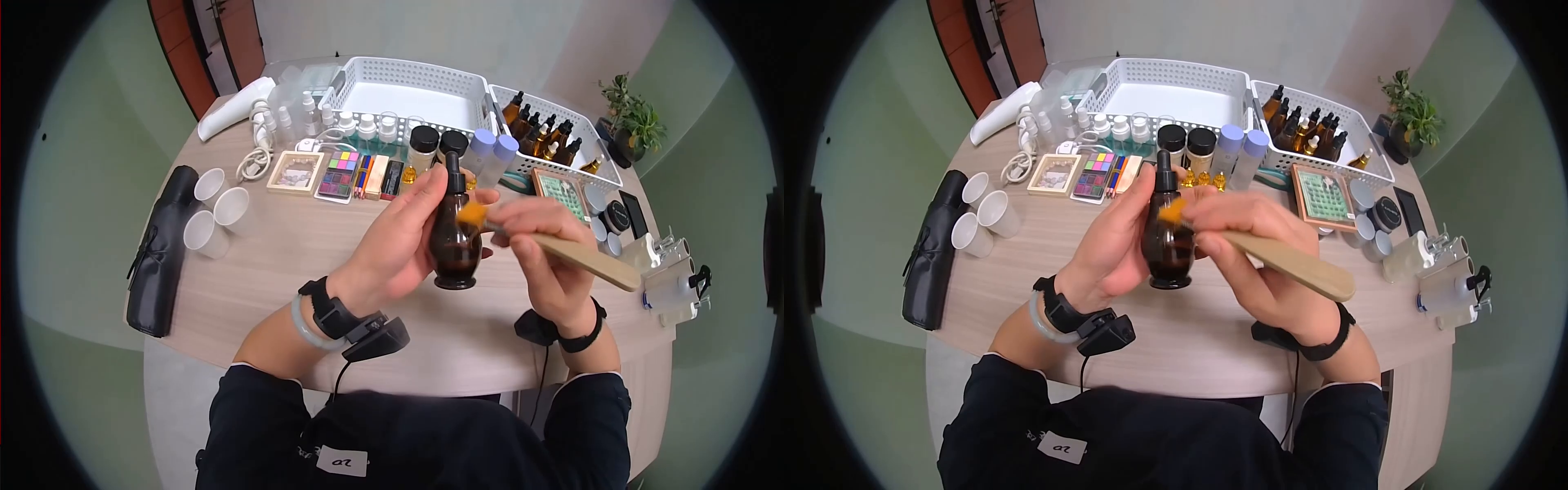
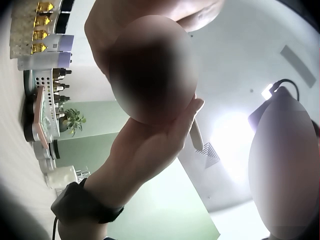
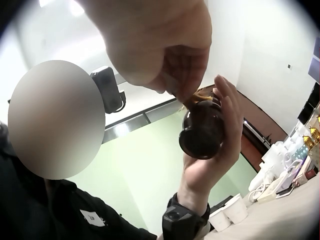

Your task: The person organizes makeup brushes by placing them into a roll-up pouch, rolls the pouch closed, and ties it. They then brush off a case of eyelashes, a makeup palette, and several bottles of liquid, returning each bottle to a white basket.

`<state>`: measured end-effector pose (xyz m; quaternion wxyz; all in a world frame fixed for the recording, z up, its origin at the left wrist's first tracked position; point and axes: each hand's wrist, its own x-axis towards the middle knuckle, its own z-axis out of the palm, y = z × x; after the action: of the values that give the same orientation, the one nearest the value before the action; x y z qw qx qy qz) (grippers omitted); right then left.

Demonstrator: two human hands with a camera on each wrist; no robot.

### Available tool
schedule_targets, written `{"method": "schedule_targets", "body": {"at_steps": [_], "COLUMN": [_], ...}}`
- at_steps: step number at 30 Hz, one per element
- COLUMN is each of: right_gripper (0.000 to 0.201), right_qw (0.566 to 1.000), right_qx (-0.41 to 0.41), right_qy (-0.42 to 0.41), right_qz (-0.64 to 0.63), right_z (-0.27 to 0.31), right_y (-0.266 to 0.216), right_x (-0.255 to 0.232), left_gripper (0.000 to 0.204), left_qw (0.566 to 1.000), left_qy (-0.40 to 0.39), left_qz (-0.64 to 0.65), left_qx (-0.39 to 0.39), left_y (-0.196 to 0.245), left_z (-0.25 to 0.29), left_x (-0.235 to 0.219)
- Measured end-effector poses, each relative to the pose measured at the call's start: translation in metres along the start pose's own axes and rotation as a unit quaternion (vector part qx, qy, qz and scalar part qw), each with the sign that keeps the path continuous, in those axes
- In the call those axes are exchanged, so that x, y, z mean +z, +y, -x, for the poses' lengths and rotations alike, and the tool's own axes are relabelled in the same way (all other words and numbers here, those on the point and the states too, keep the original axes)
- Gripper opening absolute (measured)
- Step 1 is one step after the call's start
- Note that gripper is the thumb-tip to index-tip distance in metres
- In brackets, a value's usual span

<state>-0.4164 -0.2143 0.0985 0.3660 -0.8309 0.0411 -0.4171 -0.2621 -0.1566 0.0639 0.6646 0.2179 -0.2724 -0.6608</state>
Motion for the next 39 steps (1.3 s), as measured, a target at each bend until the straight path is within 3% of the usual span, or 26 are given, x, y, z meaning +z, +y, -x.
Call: {"method": "schedule_targets", "body": {"at_steps": [3, 6, 7, 9, 12, 13, 15, 17, 18, 19, 21, 23, 25, 26, 28, 31, 34, 35, 37, 38, 39], "right_gripper": [0.006, 0.010, 0.008, 0.005, 0.011, 0.010, 0.008, 0.008, 0.006, 0.006, 0.004, 0.005, 0.009, 0.009, 0.013, 0.013, 0.012, 0.013, 0.015, 0.015, 0.016], "right_qw": [0.996, 0.987, 0.986, 0.981, 0.999, 0.999, 0.991, 0.965, 0.975, 0.975, 0.971, 0.994, 0.995, 0.995, 0.971, 0.958, 0.971, 0.977, 0.963, 0.963, 0.967], "right_qx": [-0.042, -0.050, -0.019, -0.003, 0.030, 0.047, -0.032, -0.106, -0.028, -0.027, 0.047, 0.046, 0.057, 0.056, -0.078, -0.013, -0.028, -0.064, -0.070, -0.072, -0.051], "right_qy": [0.021, -0.103, -0.158, -0.190, -0.018, -0.002, -0.047, -0.144, -0.151, -0.155, -0.233, -0.098, -0.020, -0.021, -0.110, -0.235, -0.187, -0.109, -0.043, -0.043, -0.107], "right_qz": [0.076, 0.114, 0.047, 0.040, 0.007, 0.027, 0.121, 0.191, 0.159, 0.157, 0.028, 0.033, 0.081, 0.080, 0.198, 0.163, 0.147, 0.173, 0.256, 0.255, 0.225], "right_z": [-0.004, 0.005, 0.008, 0.010, 0.003, -0.007, -0.016, -0.018, -0.014, -0.014, -0.008, -0.006, -0.012, -0.013, -0.014, -0.007, -0.008, -0.011, -0.017, -0.016, -0.013], "right_y": [0.006, -0.002, -0.005, -0.010, -0.002, -0.002, 0.009, 0.004, -0.010, -0.013, -0.014, -0.006, -0.001, 0.001, 0.004, -0.011, -0.009, -0.003, 0.005, 0.003, 0.001], "right_x": [0.003, 0.001, -0.001, -0.001, -0.002, -0.002, -0.003, -0.001, -0.002, -0.007, -0.023, -0.019, -0.012, -0.009, -0.003, -0.011, -0.017, -0.014, -0.011, -0.011, -0.011], "left_gripper": [0.040, 0.037, 0.035, 0.038, 0.040, 0.040, 0.036, 0.031, 0.030, 0.029, 0.029, 0.031, 0.032, 0.031, 0.031, 0.029, 0.028, 0.028, 0.030, 0.032, 0.032], "left_qw": [0.998, 0.996, 0.995, 0.996, 0.994, 0.994, 0.986, 0.990, 0.991, 0.992, 0.993, 0.995, 0.993, 0.995, 0.996, 0.991, 0.988, 0.988, 0.993, 0.994, 0.995], "left_qy": [0.062, 0.084, 0.094, 0.090, 0.017, 0.017, 0.068, 0.029, 0.026, 0.024, 0.064, 0.078, 0.080, 0.072, 0.067, 0.059, 0.075, 0.074, 0.056, 0.050, 0.051], "left_qz": [-0.007, 0.007, 0.011, 0.014, 0.086, 0.085, 0.118, 0.108, 0.100, 0.092, 0.050, -0.013, -0.045, -0.029, -0.013, 0.083, 0.093, 0.093, 0.045, 0.025, 0.024], "left_qx": [-0.024, -0.014, -0.027, -0.019, -0.065, -0.066, -0.095, -0.087, -0.085, -0.084, -0.083, -0.065, -0.076, -0.069, -0.055, -0.083, -0.098, -0.102, -0.096, -0.092, -0.087], "left_y": [-0.001, -0.003, -0.004, -0.007, -0.011, -0.010, -0.008, -0.006, -0.008, -0.007, -0.009, -0.010, -0.012, -0.015, -0.016, -0.015, -0.017, -0.017, -0.016, -0.014, -0.013], "left_z": [0.005, -0.003, -0.004, -0.005, -0.004, -0.003, -0.002, -0.002, -0.004, -0.004, -0.002, -0.002, -0.002, -0.005, -0.006, -0.008, -0.011, -0.009, -0.006, -0.005, -0.006], "left_x": [0.001, -0.009, -0.010, -0.013, -0.021, -0.017, -0.010, -0.015, -0.019, -0.018, -0.011, -0.005, -0.007, -0.013, -0.022, -0.027, -0.021, -0.018, -0.014, -0.014, -0.016]}}
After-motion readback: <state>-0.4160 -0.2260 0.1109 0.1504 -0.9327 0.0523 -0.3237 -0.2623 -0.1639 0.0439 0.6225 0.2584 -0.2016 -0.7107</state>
